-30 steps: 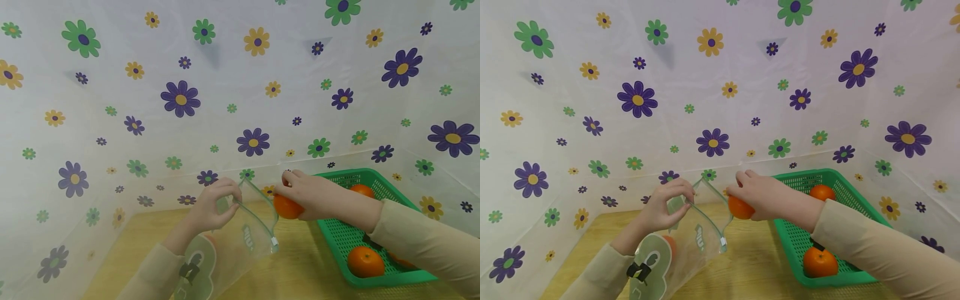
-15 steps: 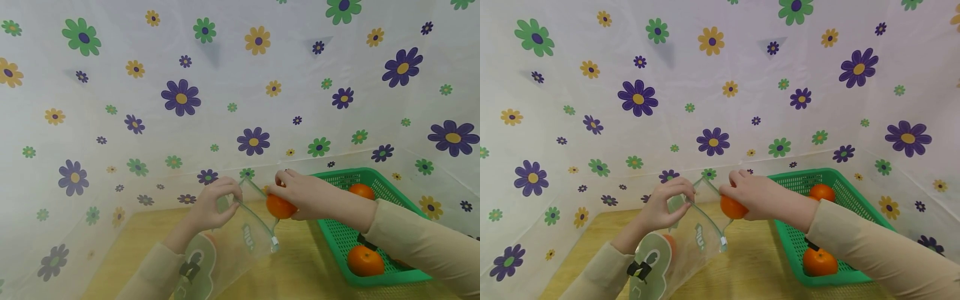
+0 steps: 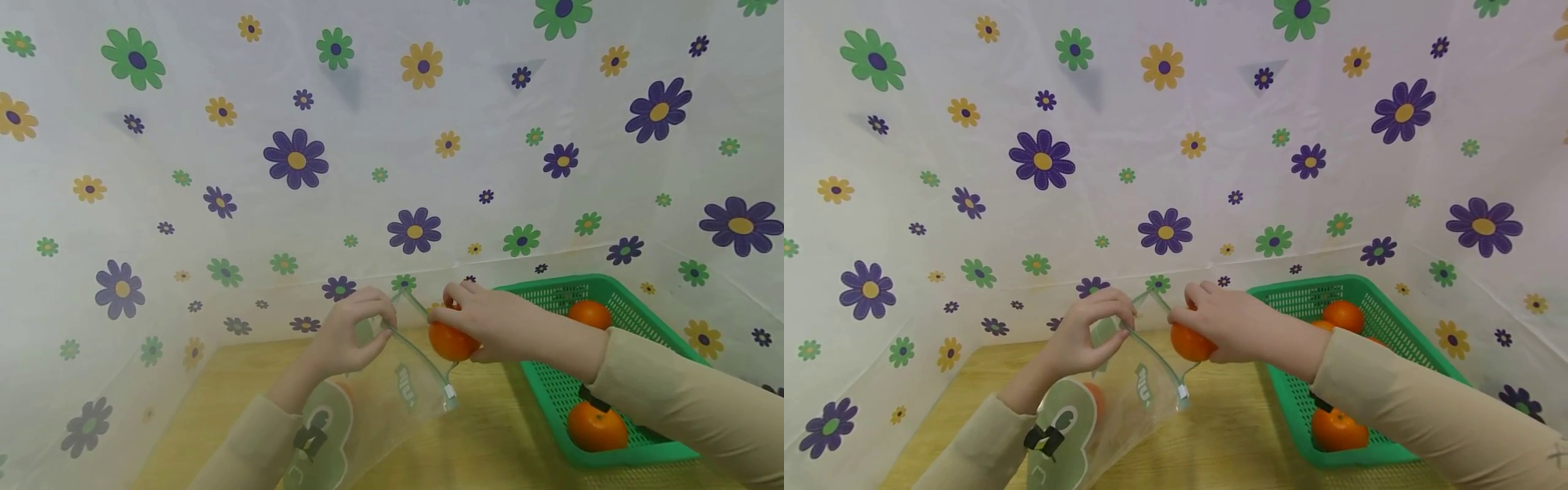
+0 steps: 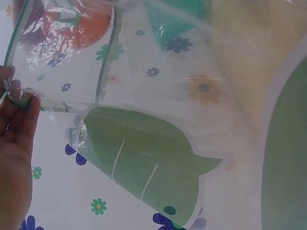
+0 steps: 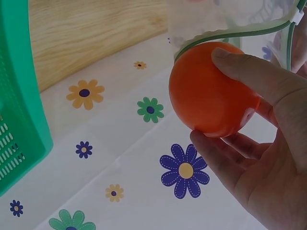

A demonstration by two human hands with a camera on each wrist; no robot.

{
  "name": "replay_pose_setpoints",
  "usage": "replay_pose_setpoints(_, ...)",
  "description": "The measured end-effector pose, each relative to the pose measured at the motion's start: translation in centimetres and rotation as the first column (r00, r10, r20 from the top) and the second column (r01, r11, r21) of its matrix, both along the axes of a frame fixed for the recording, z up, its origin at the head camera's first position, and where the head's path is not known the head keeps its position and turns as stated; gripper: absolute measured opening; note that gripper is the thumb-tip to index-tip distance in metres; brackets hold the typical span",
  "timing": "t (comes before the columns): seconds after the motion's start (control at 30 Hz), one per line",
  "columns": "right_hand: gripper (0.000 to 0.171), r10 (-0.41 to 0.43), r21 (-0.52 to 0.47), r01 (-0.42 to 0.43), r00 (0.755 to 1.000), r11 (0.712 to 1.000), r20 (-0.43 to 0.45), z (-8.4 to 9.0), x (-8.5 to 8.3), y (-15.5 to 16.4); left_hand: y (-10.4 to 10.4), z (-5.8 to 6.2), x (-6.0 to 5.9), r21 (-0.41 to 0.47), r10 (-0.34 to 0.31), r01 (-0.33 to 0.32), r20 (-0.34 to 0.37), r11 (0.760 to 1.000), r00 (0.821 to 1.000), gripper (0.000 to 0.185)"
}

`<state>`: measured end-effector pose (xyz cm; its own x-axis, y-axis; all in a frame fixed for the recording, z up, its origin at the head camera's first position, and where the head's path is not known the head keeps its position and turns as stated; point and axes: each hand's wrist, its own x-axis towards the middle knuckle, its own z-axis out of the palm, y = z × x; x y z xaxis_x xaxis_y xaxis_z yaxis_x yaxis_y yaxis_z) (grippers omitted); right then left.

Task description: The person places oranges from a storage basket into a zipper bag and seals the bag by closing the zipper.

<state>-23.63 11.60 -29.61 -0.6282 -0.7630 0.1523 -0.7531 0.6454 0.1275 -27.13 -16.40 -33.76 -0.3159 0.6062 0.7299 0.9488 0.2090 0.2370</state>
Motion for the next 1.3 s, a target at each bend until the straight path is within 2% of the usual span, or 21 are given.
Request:
replay_pose_setpoints(0.33,0.07,0.0,0.015,0.0,1.0,1.0,0.009,-0.2,0.0,-0.4,0.0,0.4,0.1,-0.01,0.015,-0.015,0.018,1.0,1.0,0.01)
replay_pose_setpoints(0.67,0.071,0.01,0.012,-0.01,1.0,1.0,0.013,0.0,0.1,-0.6,-0.1,1.0,0.3,-0.02,0.02,-0.02,0.016,1.0,1.0,0.011)
replay_pose_setpoints(1.13,0.07,0.038,0.012,-0.039,0.999,0.999,0.004,-0.2,0.3,-0.9,0.1,1.5,0.3,0.008,-0.012,0.012,-0.029,1.0,0.999,0.02)
replay_pose_setpoints(1.3,0.069,0.045,0.013,-0.045,0.999,0.999,0.001,-0.2,0.4,-0.9,0.2,1.6,0.2,0.014,-0.017,0.018,-0.014,1.0,1.0,0.018)
